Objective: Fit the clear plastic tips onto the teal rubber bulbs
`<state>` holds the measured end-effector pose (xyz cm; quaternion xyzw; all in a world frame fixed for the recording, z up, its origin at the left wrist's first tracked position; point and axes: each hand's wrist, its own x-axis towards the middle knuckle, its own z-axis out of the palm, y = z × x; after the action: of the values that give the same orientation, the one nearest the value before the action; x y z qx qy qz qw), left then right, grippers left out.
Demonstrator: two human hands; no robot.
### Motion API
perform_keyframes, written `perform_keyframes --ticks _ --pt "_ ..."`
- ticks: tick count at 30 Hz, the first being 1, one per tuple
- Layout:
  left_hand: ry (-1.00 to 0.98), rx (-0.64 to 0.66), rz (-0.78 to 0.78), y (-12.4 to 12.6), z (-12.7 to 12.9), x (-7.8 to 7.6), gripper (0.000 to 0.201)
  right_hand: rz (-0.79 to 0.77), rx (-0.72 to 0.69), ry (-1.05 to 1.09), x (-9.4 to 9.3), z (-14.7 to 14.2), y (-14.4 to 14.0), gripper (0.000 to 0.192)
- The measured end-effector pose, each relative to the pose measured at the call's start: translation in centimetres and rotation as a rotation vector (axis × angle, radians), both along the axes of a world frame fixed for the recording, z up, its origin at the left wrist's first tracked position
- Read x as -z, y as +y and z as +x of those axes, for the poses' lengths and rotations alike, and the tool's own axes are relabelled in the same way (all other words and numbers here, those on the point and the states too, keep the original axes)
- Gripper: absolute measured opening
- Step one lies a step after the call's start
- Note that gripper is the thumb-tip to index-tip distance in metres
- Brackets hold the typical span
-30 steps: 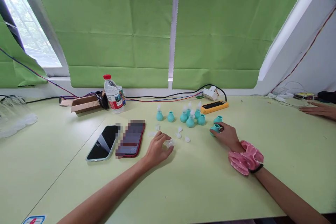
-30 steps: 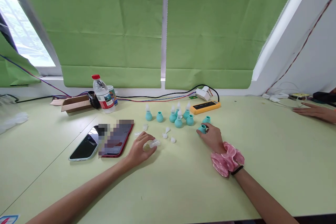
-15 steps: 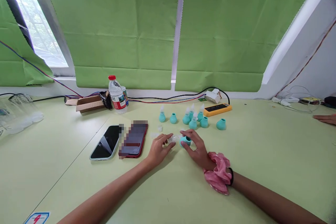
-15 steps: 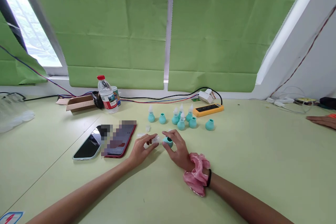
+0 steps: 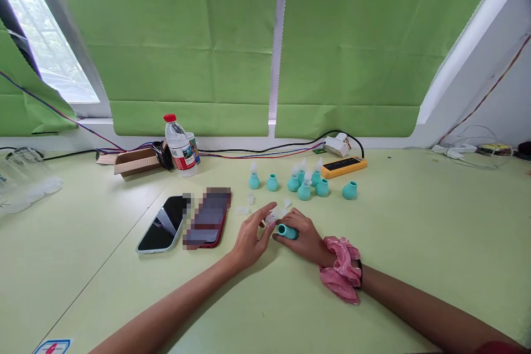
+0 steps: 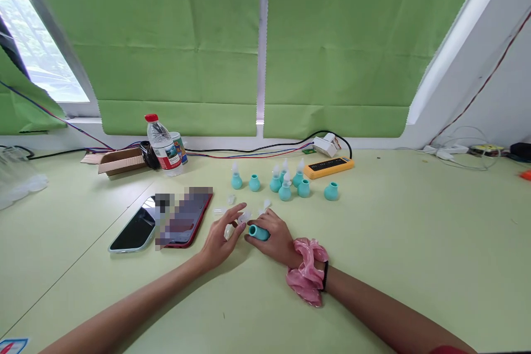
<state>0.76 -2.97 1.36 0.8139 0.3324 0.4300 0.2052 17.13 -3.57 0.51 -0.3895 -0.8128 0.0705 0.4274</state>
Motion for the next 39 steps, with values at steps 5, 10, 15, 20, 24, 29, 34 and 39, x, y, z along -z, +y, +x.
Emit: perform_keyframes --ticks 5,10,15,20,24,29,34,39 --pt "-0.043 0.036 -0.033 -0.4 0.3 -0.4 0.022 0.005 0.025 -0.005 -0.3 -0.1 -0.1 0.006" --pt "-0.295 -0.011 -0.22 0.3 0.4 -0.3 0.014 -0.07 0.037 0.048 -0.3 -0.3 -0.3 0.008" --pt "-0.433 -0.01 -0.462 0.7 0.3 -0.5 0.024 -0.148 0.105 0.0 0.1 -0.2 -0.1 0.009" --pt "-0.346 0.044 -0.44 0.5 0.3 -0.7 0.024 -0.161 0.121 -0.026 0.3 -0.1 -0.1 0.009" --pt "-0.253 0.076 -0.411 0.3 0.3 -1.1 0.025 -0.113 0.138 -0.067 0.6 0.0 0.0 0.006" --pt "-0.166 0.129 -0.505 0.5 0.1 -1.5 0.031 0.023 0.172 -0.176 1.0 0.4 0.5 0.006" --pt "-0.189 0.195 -0.565 0.4 0.1 -1.9 0.037 0.046 0.146 -0.18 0.7 0.5 0.6 0.007" --pt "-0.202 0.268 -0.563 0.1 0.2 -2.4 0.039 -0.259 0.007 0.035 -0.9 0.0 -0.2 0.01"
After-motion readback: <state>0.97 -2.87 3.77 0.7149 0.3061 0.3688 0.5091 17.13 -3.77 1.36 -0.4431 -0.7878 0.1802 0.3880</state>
